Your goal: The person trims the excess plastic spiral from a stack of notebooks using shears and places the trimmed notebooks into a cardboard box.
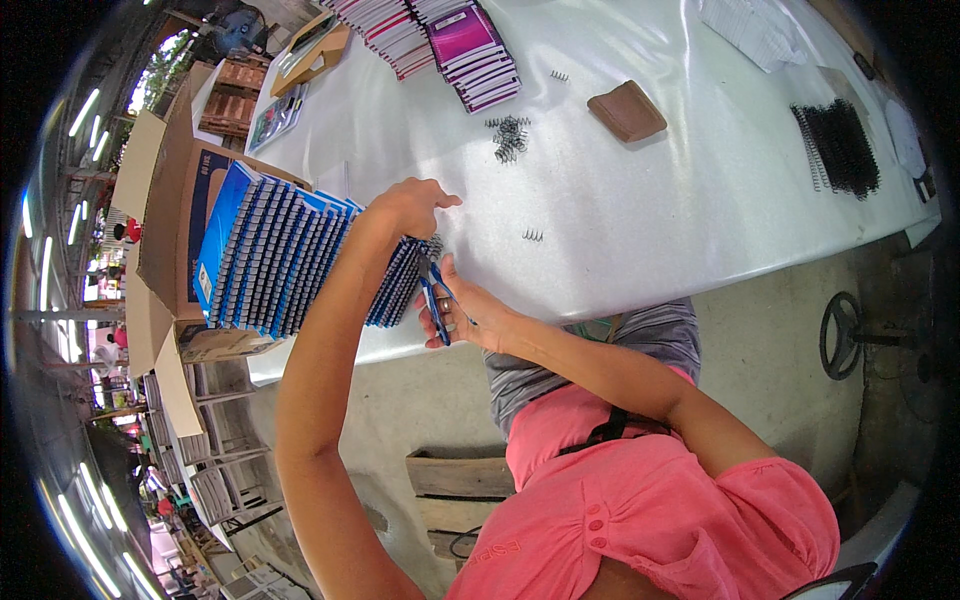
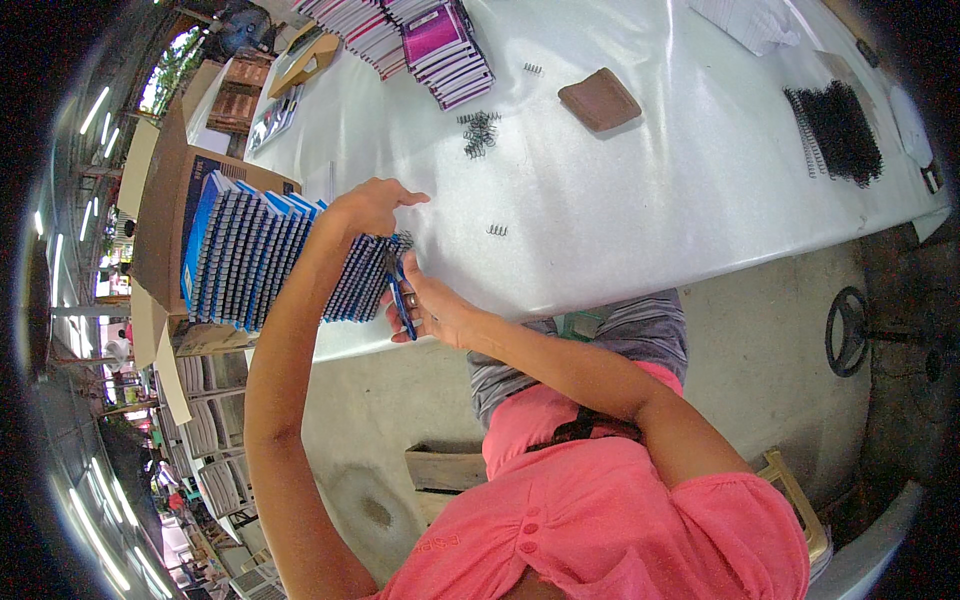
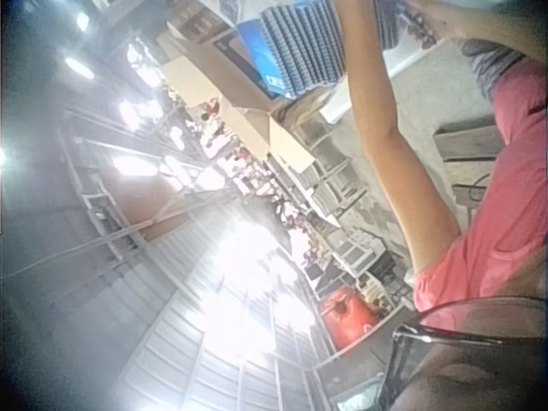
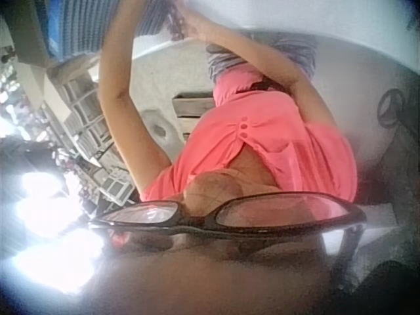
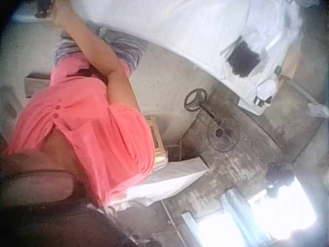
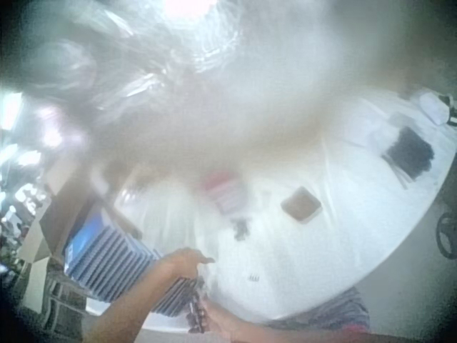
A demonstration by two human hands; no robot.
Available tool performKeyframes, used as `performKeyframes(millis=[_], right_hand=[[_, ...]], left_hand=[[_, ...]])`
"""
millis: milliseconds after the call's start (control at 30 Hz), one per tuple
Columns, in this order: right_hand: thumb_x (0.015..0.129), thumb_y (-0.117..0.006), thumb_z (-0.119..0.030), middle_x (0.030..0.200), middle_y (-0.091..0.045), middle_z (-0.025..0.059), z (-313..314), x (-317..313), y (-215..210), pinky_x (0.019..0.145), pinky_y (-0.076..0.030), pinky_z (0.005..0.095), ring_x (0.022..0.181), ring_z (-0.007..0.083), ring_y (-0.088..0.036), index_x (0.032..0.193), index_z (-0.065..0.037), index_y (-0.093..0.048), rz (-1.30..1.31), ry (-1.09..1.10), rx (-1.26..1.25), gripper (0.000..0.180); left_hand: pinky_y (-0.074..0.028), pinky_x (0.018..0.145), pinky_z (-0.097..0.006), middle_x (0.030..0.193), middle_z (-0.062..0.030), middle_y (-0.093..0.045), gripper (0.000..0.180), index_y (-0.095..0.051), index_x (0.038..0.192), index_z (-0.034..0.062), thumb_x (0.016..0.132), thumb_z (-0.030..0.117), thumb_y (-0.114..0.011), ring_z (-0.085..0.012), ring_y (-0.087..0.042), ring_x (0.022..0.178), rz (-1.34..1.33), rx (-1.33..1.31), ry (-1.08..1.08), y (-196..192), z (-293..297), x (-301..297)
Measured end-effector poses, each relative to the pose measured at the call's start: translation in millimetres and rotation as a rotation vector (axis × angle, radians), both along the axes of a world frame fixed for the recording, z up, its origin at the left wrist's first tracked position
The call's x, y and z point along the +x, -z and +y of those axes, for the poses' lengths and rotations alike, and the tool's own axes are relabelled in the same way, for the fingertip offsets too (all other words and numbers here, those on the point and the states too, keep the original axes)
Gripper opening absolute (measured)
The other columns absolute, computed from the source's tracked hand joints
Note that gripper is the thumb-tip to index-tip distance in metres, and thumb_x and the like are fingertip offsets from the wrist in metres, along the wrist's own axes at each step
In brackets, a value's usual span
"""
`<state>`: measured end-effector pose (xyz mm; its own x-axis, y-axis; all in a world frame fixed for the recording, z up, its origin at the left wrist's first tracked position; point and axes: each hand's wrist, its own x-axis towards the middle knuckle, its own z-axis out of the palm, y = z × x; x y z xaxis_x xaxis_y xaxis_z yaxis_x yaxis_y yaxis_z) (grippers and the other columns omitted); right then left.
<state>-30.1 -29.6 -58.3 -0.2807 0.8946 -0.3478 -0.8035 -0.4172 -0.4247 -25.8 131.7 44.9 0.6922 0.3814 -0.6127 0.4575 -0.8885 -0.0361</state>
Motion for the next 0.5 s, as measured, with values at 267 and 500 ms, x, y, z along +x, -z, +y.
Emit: performKeyframes(millis=[267, 500], right_hand=[[0.080, -0.033, -0.080, 0.066, -0.044, 0.0024, 7.9, 9.1, 10.2, 0.054, -0.041, 0.0313, 0.056, 0.0143, -0.042, 0.086, -0.005, -0.053, 0.119, -0.019, 0.026, 0.078], [0.082, -0.032, -0.079, 0.069, -0.049, 0.0045, -1.9, 11.4, 2.2, 0.057, -0.045, 0.0323, 0.060, 0.0163, -0.049, 0.089, -0.005, -0.055, 0.009, -0.023, 0.031, 0.078]], left_hand=[[-0.047, 0.095, -0.036, 0.123, -0.0175, -0.060, 0.081, -0.056, 0.132, 0.0210, 0.057, -0.010, -0.061, -0.0343, -0.058, 0.111, 0.025, 0.022, 0.074, 3.9, -2.7, 2.9], [-0.047, 0.093, -0.036, 0.121, -0.0158, -0.060, 0.078, -0.056, 0.131, 0.0233, 0.059, -0.006, -0.059, -0.0341, -0.058, 0.109, 0.050, 0.007, 0.075, 7.3, 0.5, 2.4]])
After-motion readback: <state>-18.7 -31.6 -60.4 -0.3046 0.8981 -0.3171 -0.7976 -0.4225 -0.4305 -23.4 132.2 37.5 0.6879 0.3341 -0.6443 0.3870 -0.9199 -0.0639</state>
